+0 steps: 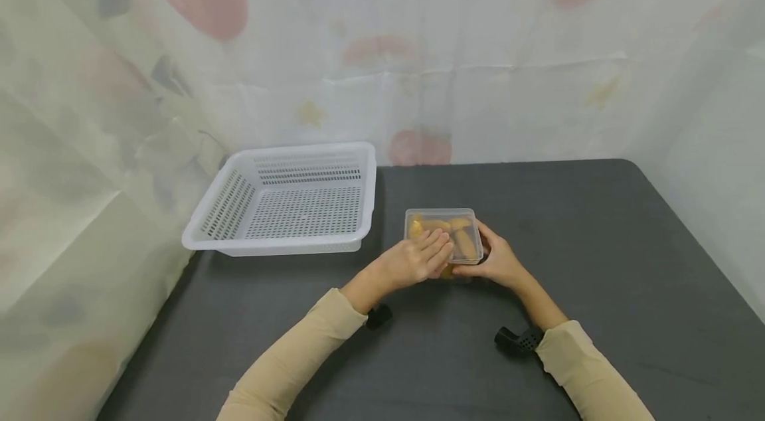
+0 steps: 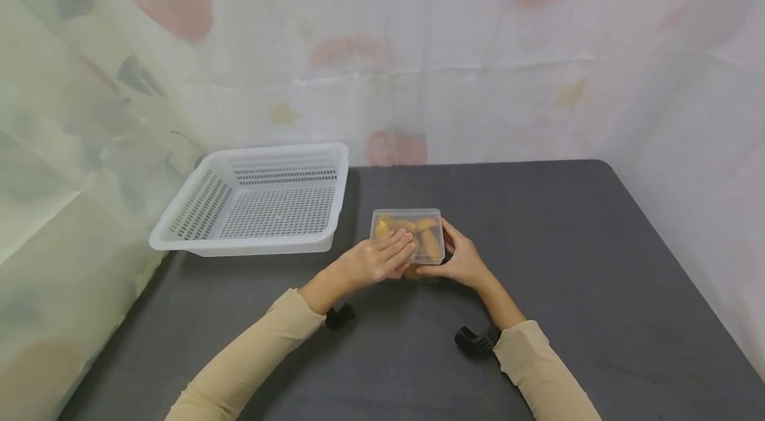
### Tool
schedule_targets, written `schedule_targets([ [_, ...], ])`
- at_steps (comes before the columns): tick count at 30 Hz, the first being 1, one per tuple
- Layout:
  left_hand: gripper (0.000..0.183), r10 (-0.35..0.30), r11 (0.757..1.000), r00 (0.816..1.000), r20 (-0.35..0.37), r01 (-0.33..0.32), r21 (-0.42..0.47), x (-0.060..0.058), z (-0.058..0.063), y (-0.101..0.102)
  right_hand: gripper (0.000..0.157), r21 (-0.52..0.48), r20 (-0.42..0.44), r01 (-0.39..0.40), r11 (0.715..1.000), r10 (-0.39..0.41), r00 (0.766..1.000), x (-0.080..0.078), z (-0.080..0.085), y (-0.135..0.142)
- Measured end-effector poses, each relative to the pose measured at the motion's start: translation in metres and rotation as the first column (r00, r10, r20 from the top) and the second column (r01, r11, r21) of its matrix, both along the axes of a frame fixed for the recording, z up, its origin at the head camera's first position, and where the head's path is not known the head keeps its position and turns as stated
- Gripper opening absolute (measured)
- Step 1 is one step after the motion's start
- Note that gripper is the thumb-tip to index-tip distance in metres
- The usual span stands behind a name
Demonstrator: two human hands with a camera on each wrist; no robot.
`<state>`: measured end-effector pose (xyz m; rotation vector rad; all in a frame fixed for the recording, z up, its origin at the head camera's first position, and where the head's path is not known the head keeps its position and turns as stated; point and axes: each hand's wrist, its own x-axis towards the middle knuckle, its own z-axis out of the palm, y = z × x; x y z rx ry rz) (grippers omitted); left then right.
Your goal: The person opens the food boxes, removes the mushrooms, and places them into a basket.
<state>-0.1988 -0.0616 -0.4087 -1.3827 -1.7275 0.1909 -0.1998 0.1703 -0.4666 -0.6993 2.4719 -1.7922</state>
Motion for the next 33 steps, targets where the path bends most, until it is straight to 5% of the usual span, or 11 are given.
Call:
schedule_targets([
  [9,0.040,0.069,0.991,0.981,0.183,-0.089,0.103,0.007,-0.006,-0.002,0.108,-0.049,0.050,-0.073,0.996,0.076,0.996,-0.001,0.000,0.001],
  [33,0.037,-0.012,0.971,0.988,0.156,-0.026,0.237,-0.003,0.005,-0.006,0.102,-0.164,-0.087,-0.138,0.977,0.125,0.988,0.001,0.003,0.006],
])
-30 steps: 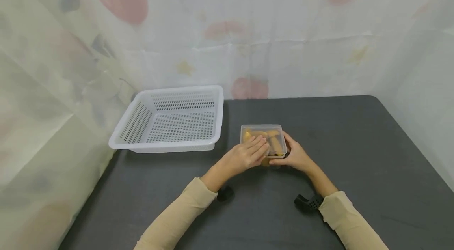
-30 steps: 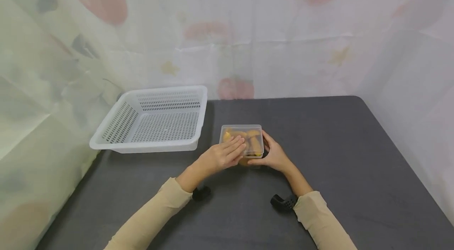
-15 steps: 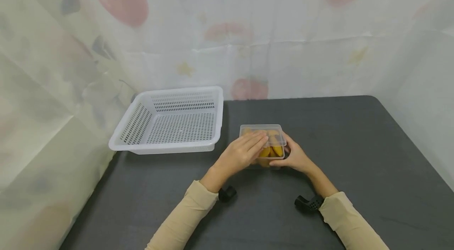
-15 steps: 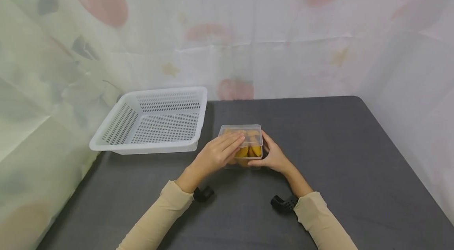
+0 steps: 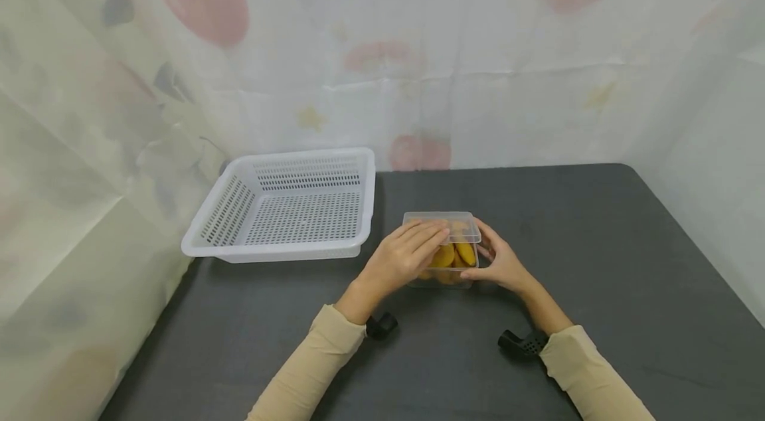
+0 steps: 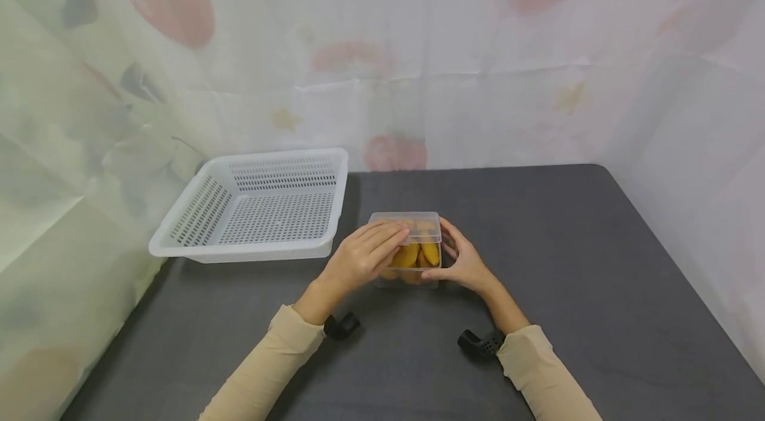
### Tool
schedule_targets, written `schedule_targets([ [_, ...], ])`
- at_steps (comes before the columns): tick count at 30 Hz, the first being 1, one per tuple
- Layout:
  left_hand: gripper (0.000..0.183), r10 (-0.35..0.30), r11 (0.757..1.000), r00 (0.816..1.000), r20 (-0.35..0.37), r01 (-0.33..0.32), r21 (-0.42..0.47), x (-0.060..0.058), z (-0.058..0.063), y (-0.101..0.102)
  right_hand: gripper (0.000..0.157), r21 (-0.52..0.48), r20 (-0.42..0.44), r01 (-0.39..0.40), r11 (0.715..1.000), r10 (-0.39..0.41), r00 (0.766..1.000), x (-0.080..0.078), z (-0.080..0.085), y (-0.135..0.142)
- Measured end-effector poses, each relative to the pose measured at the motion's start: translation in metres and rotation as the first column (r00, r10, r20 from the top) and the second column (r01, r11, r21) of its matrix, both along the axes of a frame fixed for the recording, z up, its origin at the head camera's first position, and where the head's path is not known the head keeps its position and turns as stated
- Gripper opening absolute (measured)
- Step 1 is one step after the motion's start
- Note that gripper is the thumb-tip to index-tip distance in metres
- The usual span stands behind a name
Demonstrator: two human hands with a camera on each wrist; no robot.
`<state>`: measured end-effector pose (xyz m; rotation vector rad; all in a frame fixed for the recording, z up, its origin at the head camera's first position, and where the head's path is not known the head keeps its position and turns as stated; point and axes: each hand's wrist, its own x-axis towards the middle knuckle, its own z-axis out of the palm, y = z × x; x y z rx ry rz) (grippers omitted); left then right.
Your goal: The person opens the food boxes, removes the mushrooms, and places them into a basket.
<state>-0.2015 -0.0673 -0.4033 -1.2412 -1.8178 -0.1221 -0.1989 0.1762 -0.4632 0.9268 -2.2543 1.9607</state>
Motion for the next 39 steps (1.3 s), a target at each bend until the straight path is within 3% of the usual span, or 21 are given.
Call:
schedule_targets([
  [11,0.035,-0.012,1.000,0.998,0.063,0.011,0.020,0.006,0.006,-0.017,0.100,-0.038,-0.011,0.008,0.999,-0.008,1.000,0.001,0.001,0.000],
  [18,0.047,-0.014,1.000,0.999,0.046,0.013,0.024,0.013,0.011,-0.030,0.100,-0.012,0.042,0.016,1.000,-0.016,0.999,0.001,0.003,0.000],
  [21,0.036,-0.003,1.000,0.999,0.038,0.002,0.026,0.017,0.013,-0.036,0.101,-0.005,0.065,0.014,1.000,-0.014,0.998,0.001,0.003,0.000],
  [24,0.028,-0.006,0.999,0.999,0.042,0.005,0.033,0.021,0.012,-0.041,0.101,0.016,0.084,0.022,1.000,-0.024,0.996,0.001,0.003,0.000],
  [30,0.030,-0.007,0.999,0.999,0.036,0.006,0.033,0.027,0.007,-0.044,0.102,0.061,0.118,0.039,0.997,-0.046,0.992,0.002,0.005,0.000],
  [39,0.032,0.031,0.999,0.997,0.076,-0.033,0.021,0.025,0.002,-0.044,0.103,0.074,0.130,0.040,0.996,-0.049,0.990,0.002,0.007,0.000],
])
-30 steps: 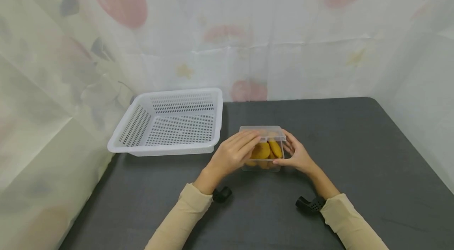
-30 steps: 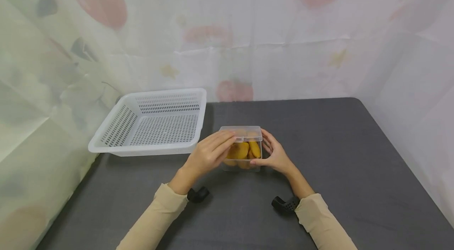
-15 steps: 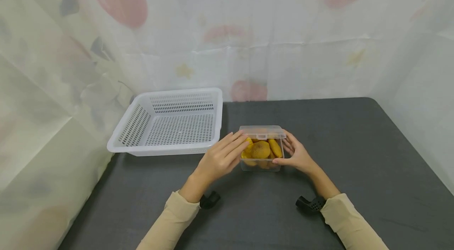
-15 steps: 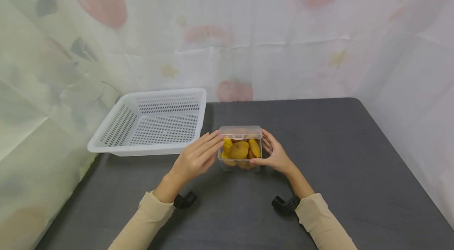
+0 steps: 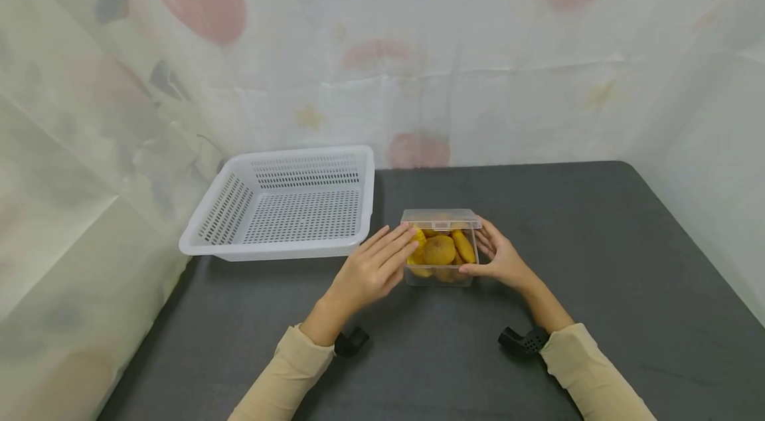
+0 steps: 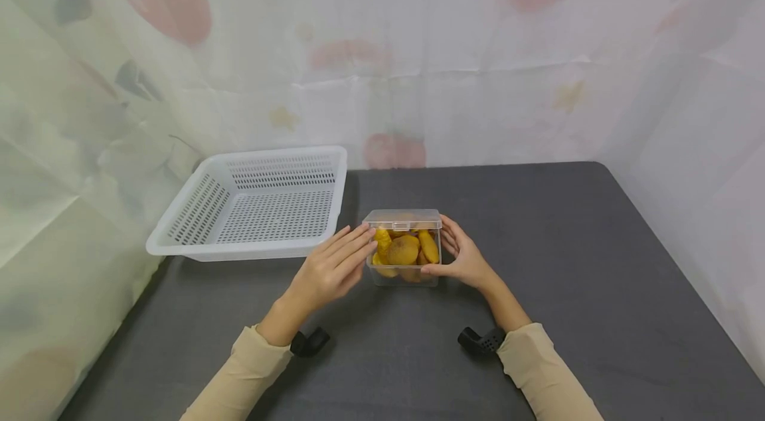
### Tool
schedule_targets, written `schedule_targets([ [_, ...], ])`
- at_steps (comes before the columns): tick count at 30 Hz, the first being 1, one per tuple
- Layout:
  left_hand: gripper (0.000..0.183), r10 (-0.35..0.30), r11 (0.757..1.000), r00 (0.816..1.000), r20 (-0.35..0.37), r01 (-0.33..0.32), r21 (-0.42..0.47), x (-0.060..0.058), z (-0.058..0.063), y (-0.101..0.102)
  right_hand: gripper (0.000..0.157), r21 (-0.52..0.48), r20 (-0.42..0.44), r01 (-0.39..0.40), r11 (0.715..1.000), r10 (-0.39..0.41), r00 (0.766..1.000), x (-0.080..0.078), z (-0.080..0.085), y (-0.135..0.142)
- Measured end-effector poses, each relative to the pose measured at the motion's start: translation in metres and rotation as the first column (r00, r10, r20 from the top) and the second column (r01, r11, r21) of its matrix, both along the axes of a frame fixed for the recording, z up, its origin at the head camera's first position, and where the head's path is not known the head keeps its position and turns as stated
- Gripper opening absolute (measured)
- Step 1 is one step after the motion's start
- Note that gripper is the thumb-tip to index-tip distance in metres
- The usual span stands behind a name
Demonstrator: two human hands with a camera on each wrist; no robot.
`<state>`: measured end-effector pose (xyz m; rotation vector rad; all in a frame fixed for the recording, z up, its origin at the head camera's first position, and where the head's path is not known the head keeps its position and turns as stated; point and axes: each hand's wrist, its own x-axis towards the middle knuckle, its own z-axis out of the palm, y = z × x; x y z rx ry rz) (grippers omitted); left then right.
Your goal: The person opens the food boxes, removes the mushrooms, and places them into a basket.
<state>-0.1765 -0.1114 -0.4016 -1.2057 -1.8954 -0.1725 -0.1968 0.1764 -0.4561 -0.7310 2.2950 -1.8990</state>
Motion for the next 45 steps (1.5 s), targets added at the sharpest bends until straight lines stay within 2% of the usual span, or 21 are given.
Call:
schedule_targets([
  [12,0.031,-0.018,0.999,0.999,0.038,0.017,0.040,-0.005,0.000,0.004,0.103,0.057,0.031,0.019,0.998,-0.021,0.999,0.000,-0.002,0.003],
  [15,0.032,-0.019,0.999,0.999,0.049,0.016,0.052,-0.008,0.001,0.005,0.102,0.045,0.023,0.008,0.999,-0.009,1.000,0.000,-0.002,0.003],
  [21,0.047,-0.008,0.998,0.999,0.037,0.006,0.067,-0.014,0.004,0.008,0.101,0.020,-0.008,-0.013,1.000,0.014,1.000,0.000,-0.003,0.002],
  [26,0.052,-0.008,0.997,1.000,0.022,0.006,0.081,-0.021,0.009,0.010,0.100,0.005,-0.021,-0.019,1.000,0.020,1.000,0.001,-0.003,0.001],
  [34,0.039,0.030,0.997,0.993,0.115,-0.037,0.061,-0.031,0.017,0.012,0.096,-0.030,-0.046,-0.022,0.999,0.020,0.999,0.001,-0.004,0.001],
  [39,0.039,0.022,0.997,0.988,0.151,-0.034,0.072,-0.038,0.017,0.013,0.097,-0.018,-0.043,-0.017,1.000,0.016,0.999,0.001,-0.004,0.001],
  [45,0.045,0.017,0.997,0.981,0.191,-0.032,0.072,-0.045,0.024,0.015,0.097,-0.041,-0.053,-0.033,0.999,0.031,0.998,0.000,-0.005,0.001],
])
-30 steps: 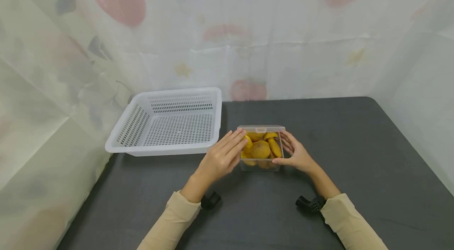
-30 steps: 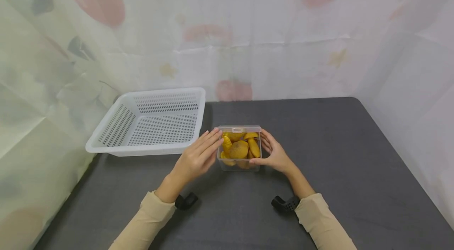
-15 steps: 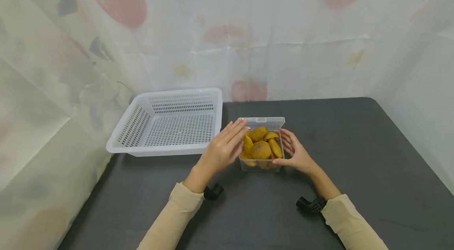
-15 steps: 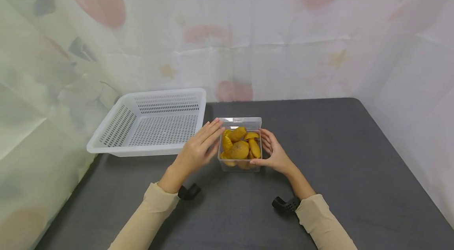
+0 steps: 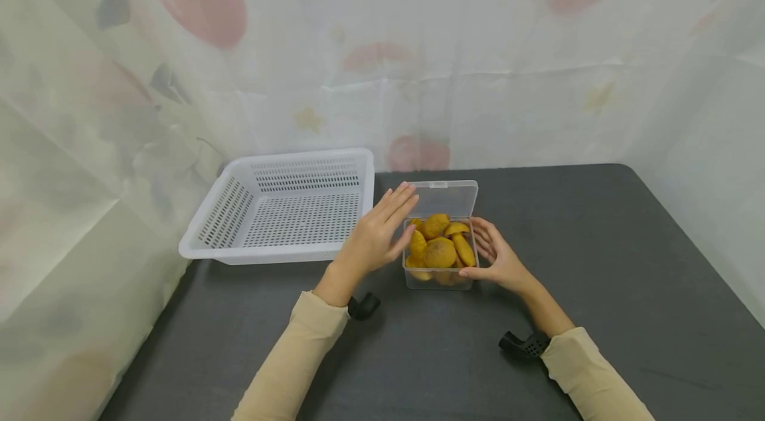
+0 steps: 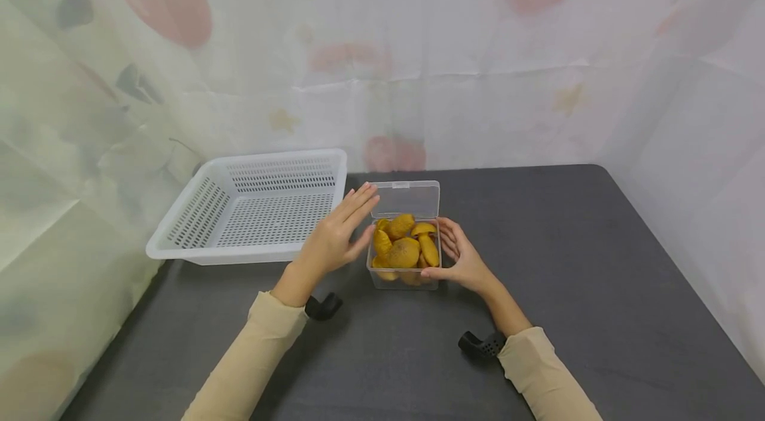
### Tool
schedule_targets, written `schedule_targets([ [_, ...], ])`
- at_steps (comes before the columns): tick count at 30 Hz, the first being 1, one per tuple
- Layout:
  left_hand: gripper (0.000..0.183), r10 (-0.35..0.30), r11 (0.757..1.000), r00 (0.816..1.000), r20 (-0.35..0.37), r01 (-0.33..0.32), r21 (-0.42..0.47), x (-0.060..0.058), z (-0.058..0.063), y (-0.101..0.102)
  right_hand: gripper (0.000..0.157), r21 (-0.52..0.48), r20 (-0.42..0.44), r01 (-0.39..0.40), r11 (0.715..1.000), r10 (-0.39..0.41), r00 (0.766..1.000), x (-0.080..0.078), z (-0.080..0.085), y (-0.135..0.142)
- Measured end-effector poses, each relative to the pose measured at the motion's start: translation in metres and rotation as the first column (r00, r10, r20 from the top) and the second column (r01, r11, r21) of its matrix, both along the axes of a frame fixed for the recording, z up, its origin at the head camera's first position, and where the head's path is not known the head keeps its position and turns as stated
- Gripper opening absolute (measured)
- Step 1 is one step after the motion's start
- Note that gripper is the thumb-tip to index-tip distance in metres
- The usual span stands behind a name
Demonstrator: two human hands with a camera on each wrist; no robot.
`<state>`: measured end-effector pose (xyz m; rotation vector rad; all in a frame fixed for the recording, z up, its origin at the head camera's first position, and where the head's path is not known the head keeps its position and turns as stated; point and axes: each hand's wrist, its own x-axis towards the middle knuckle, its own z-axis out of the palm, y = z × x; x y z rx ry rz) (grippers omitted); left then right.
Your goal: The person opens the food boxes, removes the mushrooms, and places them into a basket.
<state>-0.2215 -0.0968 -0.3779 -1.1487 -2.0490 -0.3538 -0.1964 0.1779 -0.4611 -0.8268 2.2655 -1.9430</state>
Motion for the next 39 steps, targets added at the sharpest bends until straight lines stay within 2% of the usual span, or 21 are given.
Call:
schedule_targets([
  [13,0.055,0.004,1.000,0.994,0.112,-0.002,-0.016,-0.016,0.007,0.004,0.097,-0.004,-0.013,-0.013,1.000,0.013,1.000,0.000,-0.002,0.002],
  [21,0.065,0.036,0.997,0.973,0.226,-0.021,-0.069,-0.025,0.011,0.004,0.098,0.006,-0.023,-0.031,0.999,0.031,0.999,-0.001,-0.002,0.003],
  [27,0.065,0.093,0.991,0.959,0.269,-0.064,-0.115,-0.031,0.014,0.007,0.098,0.018,-0.016,-0.032,0.999,0.032,0.999,0.000,0.001,0.001],
  [31,0.066,0.155,0.981,0.929,0.336,-0.105,-0.162,-0.034,0.019,0.009,0.099,0.023,0.001,-0.028,0.999,0.028,1.000,0.000,0.002,0.001],
  [35,0.067,0.226,0.965,0.877,0.424,-0.142,-0.220,-0.037,0.024,0.012,0.099,0.030,0.004,-0.027,0.999,0.027,1.000,0.000,0.002,0.001],
  [39,0.069,0.276,0.950,0.834,0.478,-0.161,-0.268,-0.042,0.026,0.013,0.099,0.030,0.005,-0.026,0.999,0.026,1.000,0.000,0.003,0.000],
])
